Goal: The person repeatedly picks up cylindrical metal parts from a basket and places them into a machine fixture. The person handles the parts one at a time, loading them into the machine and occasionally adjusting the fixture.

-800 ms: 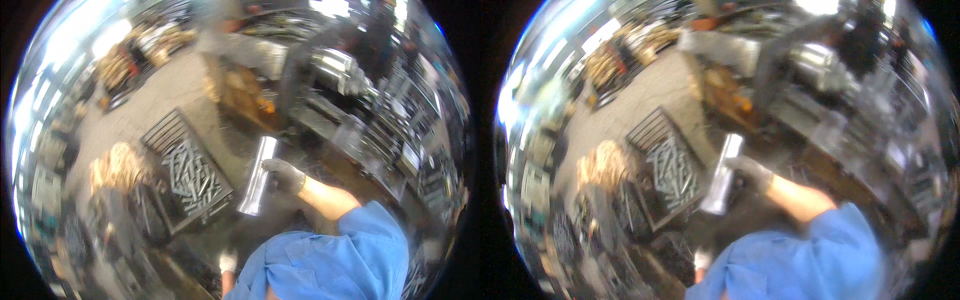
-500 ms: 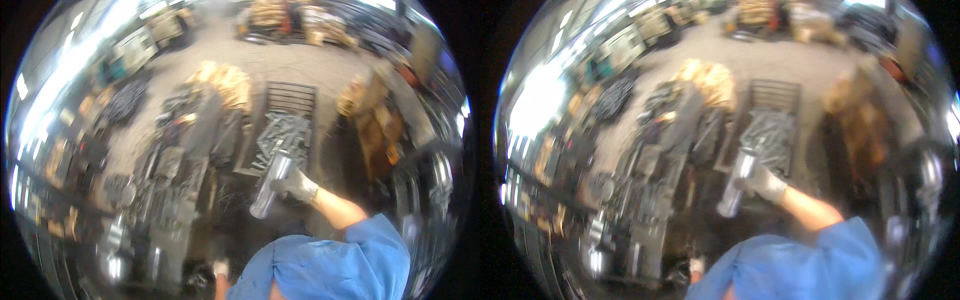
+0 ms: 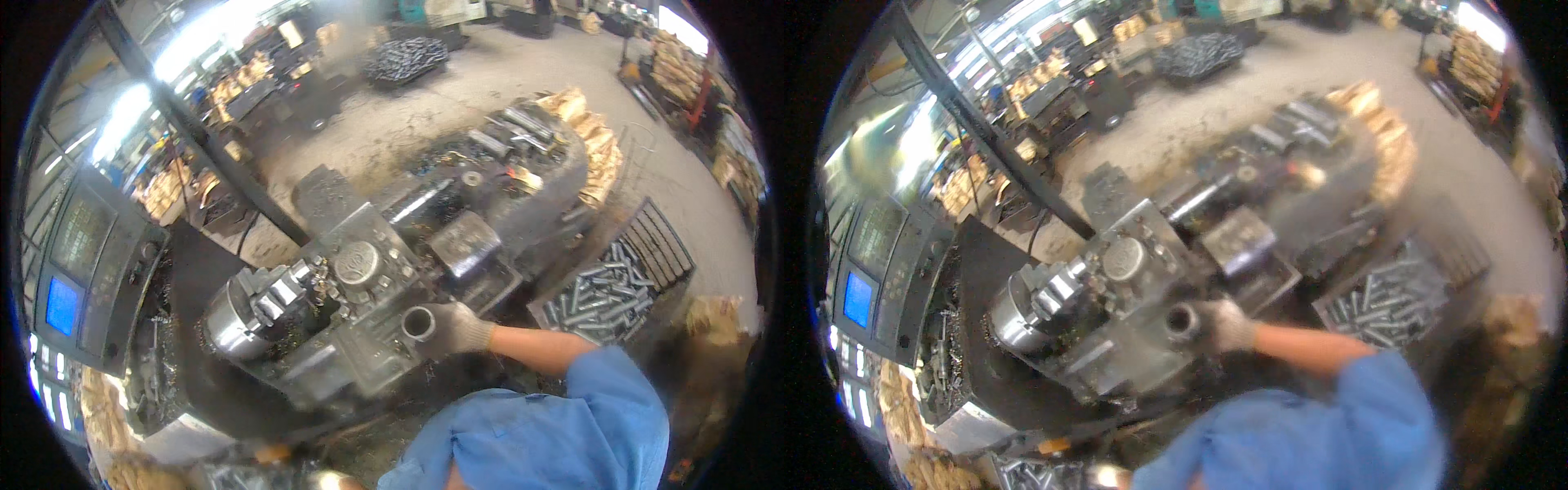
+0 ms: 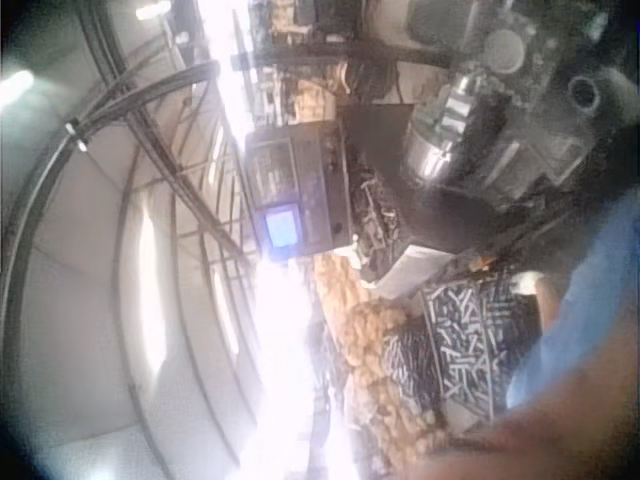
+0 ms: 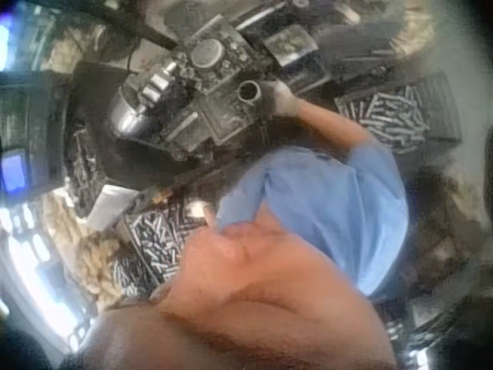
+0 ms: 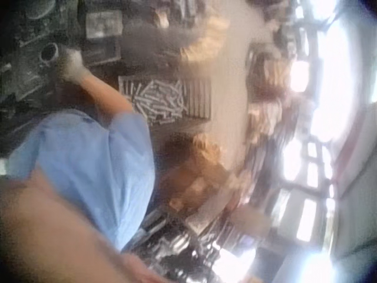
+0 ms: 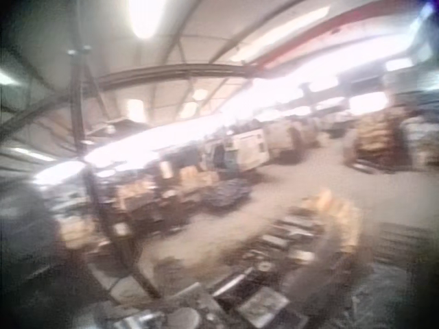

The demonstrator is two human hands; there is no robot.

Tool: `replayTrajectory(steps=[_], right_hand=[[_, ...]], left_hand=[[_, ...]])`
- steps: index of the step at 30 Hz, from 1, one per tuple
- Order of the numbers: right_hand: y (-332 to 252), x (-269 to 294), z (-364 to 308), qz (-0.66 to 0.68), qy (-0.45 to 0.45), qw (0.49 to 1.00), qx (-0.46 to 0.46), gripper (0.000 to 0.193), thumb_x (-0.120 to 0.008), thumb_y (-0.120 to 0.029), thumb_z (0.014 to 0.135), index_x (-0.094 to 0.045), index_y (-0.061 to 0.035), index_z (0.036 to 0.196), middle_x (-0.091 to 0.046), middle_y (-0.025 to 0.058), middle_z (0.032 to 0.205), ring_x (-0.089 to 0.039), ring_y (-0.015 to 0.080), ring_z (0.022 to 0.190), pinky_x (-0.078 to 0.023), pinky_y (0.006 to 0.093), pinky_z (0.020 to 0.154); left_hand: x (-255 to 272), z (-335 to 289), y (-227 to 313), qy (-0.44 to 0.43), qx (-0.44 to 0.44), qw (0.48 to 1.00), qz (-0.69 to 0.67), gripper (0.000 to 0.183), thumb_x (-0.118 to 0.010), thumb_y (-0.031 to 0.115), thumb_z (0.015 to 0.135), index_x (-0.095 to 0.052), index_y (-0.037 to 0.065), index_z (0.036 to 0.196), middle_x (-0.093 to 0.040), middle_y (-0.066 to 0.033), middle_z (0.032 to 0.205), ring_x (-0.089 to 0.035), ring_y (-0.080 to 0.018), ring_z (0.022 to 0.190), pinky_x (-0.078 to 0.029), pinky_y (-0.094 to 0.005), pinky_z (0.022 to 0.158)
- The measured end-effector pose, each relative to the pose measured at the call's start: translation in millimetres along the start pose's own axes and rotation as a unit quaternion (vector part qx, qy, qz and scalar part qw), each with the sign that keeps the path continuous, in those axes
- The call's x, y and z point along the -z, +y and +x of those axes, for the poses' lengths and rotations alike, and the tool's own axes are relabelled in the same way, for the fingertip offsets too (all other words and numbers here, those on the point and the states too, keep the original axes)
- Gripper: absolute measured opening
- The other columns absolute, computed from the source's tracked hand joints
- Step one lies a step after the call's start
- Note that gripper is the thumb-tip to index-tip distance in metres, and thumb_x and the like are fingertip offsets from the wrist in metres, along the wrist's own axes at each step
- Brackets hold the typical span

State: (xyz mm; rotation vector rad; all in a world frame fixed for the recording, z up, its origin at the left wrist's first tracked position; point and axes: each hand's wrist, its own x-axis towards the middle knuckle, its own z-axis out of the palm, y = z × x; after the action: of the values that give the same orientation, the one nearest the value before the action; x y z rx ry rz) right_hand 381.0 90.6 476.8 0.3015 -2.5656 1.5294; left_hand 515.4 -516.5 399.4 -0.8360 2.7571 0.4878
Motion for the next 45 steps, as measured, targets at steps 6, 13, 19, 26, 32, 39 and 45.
replayTrajectory(steps=[6,13,19,26,32,39,45], right_hand=[[57,111,41,-0.062,-0.243,0.965,0.072,0.051,-0.085,-0.037,0.083,-0.074,-0.0151,0.128,-0.078,0.015,0.112,-0.077,0.0322,0.092,-0.061,0.0428,0.08],[-2,106,214,-0.035,-0.052,0.958,0.281,0.063,-0.092,-0.043,0.074,-0.076,-0.0107,0.125,-0.077,0.0135,0.124,-0.078,0.0292,0.103,-0.062,0.0384,0.092],[-10,-31,363,-0.324,-0.511,0.761,0.233,0.048,-0.081,-0.045,0.079,-0.08,-0.0042,0.104,-0.079,0.0133,0.099,-0.073,0.0283,0.09,-0.057,0.0435,0.082],[76,27,406,-0.079,-0.177,0.927,0.321,0.038,-0.08,-0.027,0.086,-0.078,-0.0131,0.12,-0.076,0.0096,0.121,-0.071,0.0205,0.103,-0.059,0.0384,0.088],[228,144,420,-0.276,-0.019,0.949,-0.152,0.048,-0.071,-0.041,0.095,-0.071,-0.0128,0.134,-0.074,0.0151,0.127,-0.072,0.0326,0.113,-0.058,0.0487,0.097],[100,7,433,-0.307,-0.37,0.873,0.076,0.059,-0.077,-0.049,0.088,-0.071,-0.0124,0.133,-0.073,0.0146,0.13,-0.07,0.0367,0.114,-0.055,0.0473,0.097],[64,-59,452,-0.357,-0.466,0.793,0.166,0.049,-0.088,-0.025,0.074,-0.079,-0.0058,0.119,-0.077,0.0186,0.119,-0.071,0.0301,0.115,-0.055,0.046,0.096]], left_hand=[[29,-4,120,0.117,-0.016,0.986,-0.12,0.056,-0.062,0.04,0.1,-0.062,0.004,0.143,-0.067,-0.0235,0.136,-0.064,-0.0414,0.122,-0.052,-0.049,0.104],[11,1,244,0.082,-0.161,0.962,-0.204,0.059,-0.065,0.039,0.097,-0.06,0.003,0.144,-0.067,-0.0259,0.133,-0.065,-0.0429,0.118,-0.053,-0.05,0.101],[-48,-22,353,-0.101,-0.31,0.912,-0.25,0.063,-0.068,0.039,0.095,-0.058,0.002,0.144,-0.067,-0.0279,0.131,-0.066,-0.0441,0.115,-0.054,-0.0508,0.099],[-4,27,417,0.114,-0.488,0.864,0.044,0.065,-0.075,0.021,0.088,-0.055,0.004,0.147,-0.053,-0.0289,0.153,-0.066,-0.0466,0.121,-0.057,-0.0544,0.1],[98,118,467,0.459,-0.49,0.733,0.104,0.085,-0.08,0.03,0.084,-0.042,-0.004,0.152,-0.05,-0.0332,0.147,-0.048,-0.0523,0.137,-0.034,-0.0669,0.119],[161,161,532,0.23,-0.439,0.826,0.267,0.08,-0.079,0.035,0.077,-0.053,0.006,0.147,-0.061,-0.0251,0.139,-0.059,-0.045,0.13,-0.048,-0.0538,0.111],[137,174,525,0.376,-0.494,0.773,0.13,0.071,-0.078,0.022,0.071,-0.059,0.001,0.136,-0.065,-0.0225,0.134,-0.062,-0.0421,0.126,-0.046,-0.0548,0.112]])
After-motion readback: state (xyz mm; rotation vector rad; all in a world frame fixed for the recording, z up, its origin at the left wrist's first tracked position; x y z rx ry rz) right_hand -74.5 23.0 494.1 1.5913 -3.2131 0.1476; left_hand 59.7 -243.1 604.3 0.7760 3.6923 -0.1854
